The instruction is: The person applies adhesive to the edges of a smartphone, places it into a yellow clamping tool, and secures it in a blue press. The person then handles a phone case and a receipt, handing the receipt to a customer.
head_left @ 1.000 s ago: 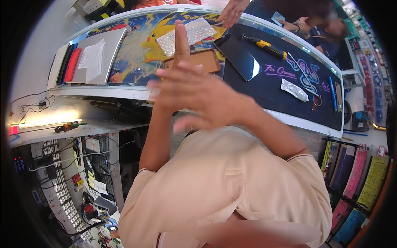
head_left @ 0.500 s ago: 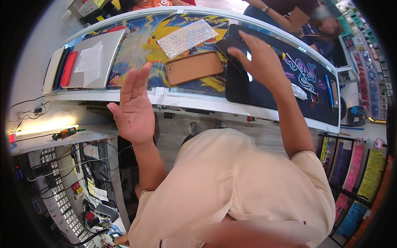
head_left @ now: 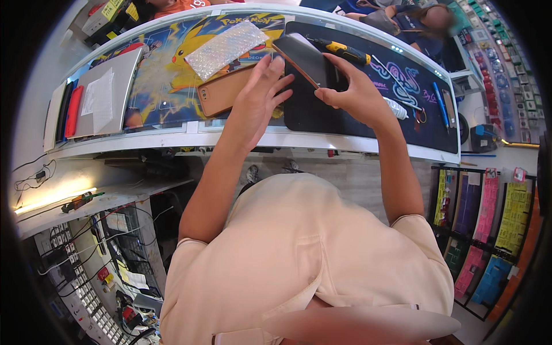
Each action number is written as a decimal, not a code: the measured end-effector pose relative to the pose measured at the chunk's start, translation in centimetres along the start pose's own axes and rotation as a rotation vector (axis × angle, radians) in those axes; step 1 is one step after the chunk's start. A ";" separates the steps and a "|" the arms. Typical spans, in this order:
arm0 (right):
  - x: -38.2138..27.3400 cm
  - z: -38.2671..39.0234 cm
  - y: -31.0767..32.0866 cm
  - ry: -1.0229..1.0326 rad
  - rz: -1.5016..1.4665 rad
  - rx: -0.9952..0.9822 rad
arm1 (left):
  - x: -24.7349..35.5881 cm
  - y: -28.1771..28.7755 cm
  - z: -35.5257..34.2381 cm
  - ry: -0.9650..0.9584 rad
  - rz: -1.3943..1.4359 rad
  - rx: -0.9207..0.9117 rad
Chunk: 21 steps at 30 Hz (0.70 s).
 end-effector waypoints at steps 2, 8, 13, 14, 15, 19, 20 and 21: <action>-2.3 1.8 -1.2 0.171 -0.084 -0.082 | 1.1 -2.6 -0.3 -0.113 0.157 -0.127; -6.4 4.7 -1.6 0.314 -0.637 -0.313 | 4.0 -2.8 -1.6 0.060 0.585 -0.428; -5.7 5.4 -0.3 0.312 -0.711 -0.298 | 3.5 -1.4 -0.8 0.034 0.675 -0.331; -5.4 5.6 0.1 0.361 -0.687 -0.242 | 3.4 -1.4 -0.4 0.036 0.711 -0.315; -4.9 5.3 0.5 0.364 -0.644 -0.174 | 3.4 -1.5 0.1 0.052 0.765 -0.342; -3.9 4.9 -0.4 0.429 -0.805 -0.305 | 4.1 0.7 3.2 0.007 0.933 -0.303; -3.9 5.2 -1.1 0.461 -0.886 -0.387 | 4.4 2.2 4.5 -0.046 0.953 -0.272; -3.2 5.5 -2.6 0.378 -0.887 -0.495 | 4.7 3.8 6.0 -0.099 0.971 -0.240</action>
Point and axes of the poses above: each hand's wrist, its own z-axis away from the middle knuckle, its own y-axis out of the back of the hand, x = y × z, the point moved 7 cm from there along -z, towards the middle knuckle, and after that the axes turned 6 degrees about x, right-handed, at the moved point
